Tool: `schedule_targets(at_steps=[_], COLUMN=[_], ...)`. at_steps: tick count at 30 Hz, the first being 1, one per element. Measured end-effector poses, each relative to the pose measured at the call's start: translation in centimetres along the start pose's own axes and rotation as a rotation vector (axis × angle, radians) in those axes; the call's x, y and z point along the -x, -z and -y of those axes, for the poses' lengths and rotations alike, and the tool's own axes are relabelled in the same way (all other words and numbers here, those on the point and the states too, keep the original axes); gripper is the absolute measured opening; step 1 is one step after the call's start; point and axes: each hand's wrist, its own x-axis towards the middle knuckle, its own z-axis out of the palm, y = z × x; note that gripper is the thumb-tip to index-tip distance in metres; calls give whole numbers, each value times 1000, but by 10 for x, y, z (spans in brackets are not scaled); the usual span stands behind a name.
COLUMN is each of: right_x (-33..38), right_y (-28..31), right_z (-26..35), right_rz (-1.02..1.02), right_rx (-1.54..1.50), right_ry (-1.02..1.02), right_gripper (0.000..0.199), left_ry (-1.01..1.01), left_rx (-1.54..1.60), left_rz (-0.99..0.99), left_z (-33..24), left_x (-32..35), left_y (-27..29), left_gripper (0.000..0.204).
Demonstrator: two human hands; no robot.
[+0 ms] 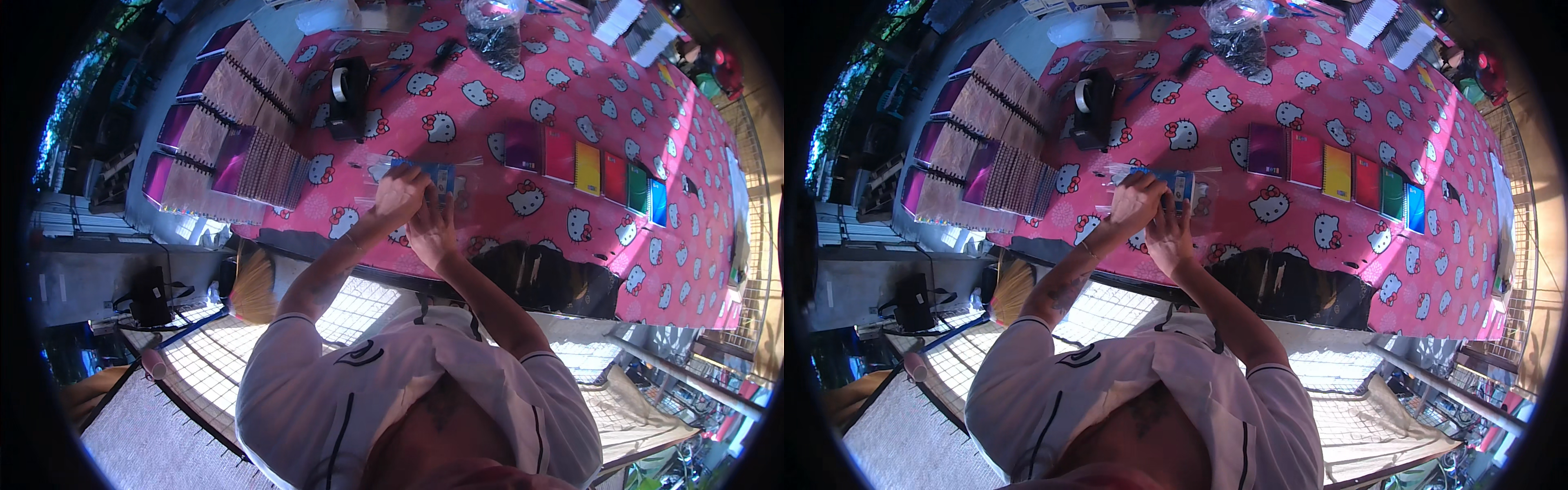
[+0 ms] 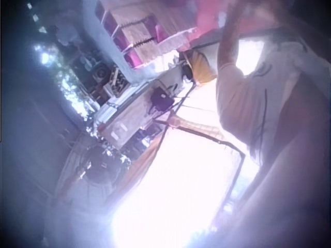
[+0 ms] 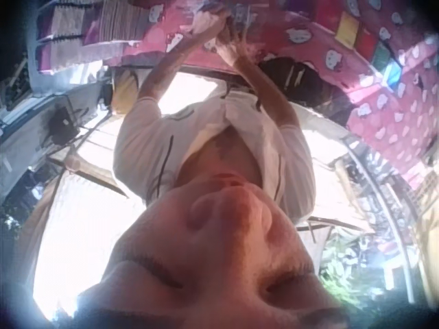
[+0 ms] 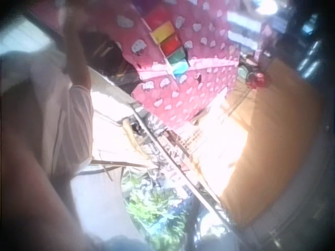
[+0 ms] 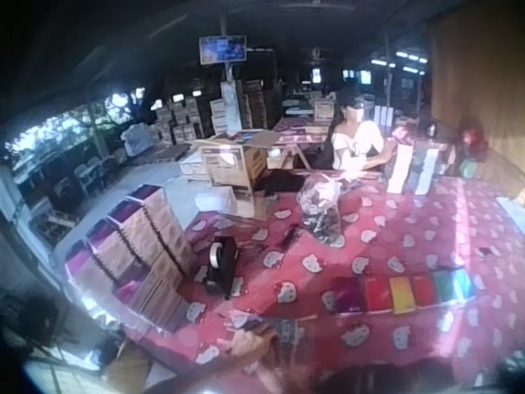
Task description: The person places small notebooks into individual plastic sleeves by hand and then stacks the sleeved notebooks onto a pile on the table.
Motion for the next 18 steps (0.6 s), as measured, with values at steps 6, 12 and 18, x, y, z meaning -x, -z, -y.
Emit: schedule_targets(at_steps=[6,12,18], right_x=[-12,-31,-32], right_y=[14,8,21], right_z=[-29,-50,-55], right_rz=[81,66,117], right_rx=[-593,-870,-1009], right_ry=[-109,-196,-204], right_gripper=[47,40,38], left_ry=[207,99,147], left_rx=[242,56,91], left_rz=[100,-132,-86], left_z=[12,0,2], left_x=[-6,9,14], left_y=[9,-2,-6], left_gripper=[12,12,19])
